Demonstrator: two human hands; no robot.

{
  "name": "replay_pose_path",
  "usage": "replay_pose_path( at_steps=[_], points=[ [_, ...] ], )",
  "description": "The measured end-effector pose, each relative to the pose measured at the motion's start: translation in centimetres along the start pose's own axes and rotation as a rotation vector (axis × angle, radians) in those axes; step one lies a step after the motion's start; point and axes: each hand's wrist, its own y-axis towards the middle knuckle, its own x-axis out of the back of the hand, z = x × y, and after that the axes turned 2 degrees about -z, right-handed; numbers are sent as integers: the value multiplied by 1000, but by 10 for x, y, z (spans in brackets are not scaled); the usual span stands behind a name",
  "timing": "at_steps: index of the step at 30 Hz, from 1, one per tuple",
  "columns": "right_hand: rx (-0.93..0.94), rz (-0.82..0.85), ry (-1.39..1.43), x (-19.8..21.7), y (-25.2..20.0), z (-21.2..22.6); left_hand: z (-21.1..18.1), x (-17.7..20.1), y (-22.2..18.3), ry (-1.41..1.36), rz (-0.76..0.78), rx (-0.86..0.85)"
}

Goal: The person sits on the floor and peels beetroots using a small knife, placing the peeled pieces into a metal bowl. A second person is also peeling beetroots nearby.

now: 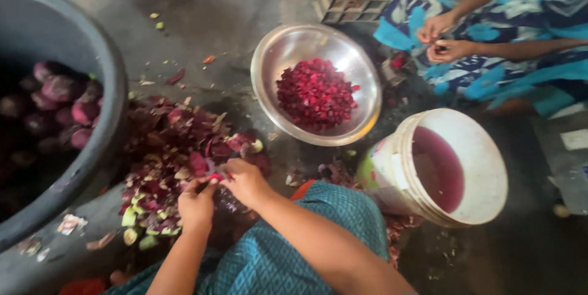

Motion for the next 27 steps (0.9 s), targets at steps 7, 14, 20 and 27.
replay_pose_path(
  at_steps=[7, 14, 20, 27],
  points=[
    [-112, 65, 87, 10, 0, 10, -6, 5, -1, -90, 72, 101],
    [-744, 207, 809, 22, -3, 13, -18, 7, -10, -202, 86, -32],
    [-532, 196, 668, 10, -9, -4, -21, 7, -12, 260, -11, -108],
    [-811, 193, 912, -3, -6, -26, -26, 6, -14, 456, -20, -168]
  ],
)
